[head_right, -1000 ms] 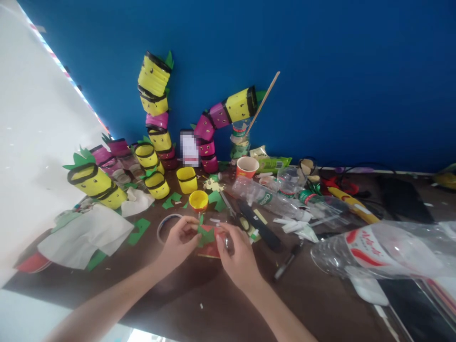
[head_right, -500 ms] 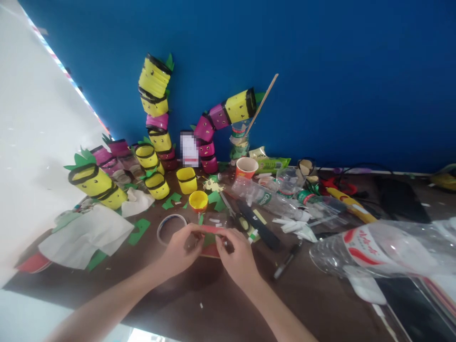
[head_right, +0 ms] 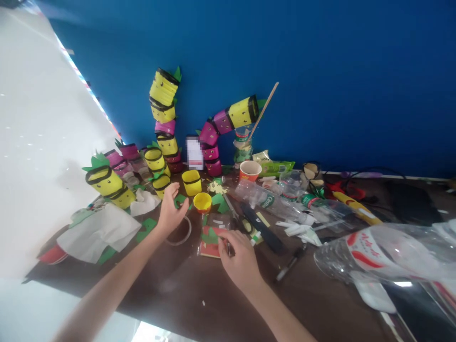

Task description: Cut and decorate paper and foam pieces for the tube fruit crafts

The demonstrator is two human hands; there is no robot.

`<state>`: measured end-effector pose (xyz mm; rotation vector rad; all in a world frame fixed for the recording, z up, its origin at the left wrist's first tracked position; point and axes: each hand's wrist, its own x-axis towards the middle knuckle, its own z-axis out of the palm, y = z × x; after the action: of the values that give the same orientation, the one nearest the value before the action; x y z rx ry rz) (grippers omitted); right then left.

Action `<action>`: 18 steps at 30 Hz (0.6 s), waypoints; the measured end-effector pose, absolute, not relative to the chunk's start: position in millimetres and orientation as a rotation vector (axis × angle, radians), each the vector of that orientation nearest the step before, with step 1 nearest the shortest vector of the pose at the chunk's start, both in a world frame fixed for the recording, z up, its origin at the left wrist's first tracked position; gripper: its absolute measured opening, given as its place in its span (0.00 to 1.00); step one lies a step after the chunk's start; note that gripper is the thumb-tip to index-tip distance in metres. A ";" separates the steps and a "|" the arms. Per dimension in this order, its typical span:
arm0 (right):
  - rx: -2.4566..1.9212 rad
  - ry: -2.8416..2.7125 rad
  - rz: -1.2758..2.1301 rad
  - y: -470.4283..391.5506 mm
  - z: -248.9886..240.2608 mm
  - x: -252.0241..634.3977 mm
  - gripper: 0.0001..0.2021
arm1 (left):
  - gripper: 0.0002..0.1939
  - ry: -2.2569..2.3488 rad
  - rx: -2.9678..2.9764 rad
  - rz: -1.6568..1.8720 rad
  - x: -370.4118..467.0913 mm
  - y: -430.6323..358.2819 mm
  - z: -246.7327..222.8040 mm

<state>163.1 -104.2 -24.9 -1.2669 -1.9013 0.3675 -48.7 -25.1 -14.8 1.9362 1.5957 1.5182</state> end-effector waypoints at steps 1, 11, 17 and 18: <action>-1.253 -1.915 0.358 -104.8 -24.6 162.7 0.06 | 0.31 1.577 1.948 1.495 -46.8 -17.9 -14.5; -1.221 -1.918 0.315 -106.7 -17.3 164.5 0.05 | 0.47 1.621 1.942 1.435 -32.7 33.6 -10.1; -1.197 -1.915 0.328 -106.7 -15.2 164.3 0.06 | 0.51 1.636 1.775 1.474 -37.2 42.8 -13.6; -1.198 -1.919 0.331 -106.6 -15.3 164.4 0.06 | 0.51 1.635 1.765 1.478 -37.2 43.2 -14.1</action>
<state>164.4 -106.6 -15.3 -1.1979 -1.9190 0.3312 -37.2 43.2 -14.1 1.7645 1.6352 1.4778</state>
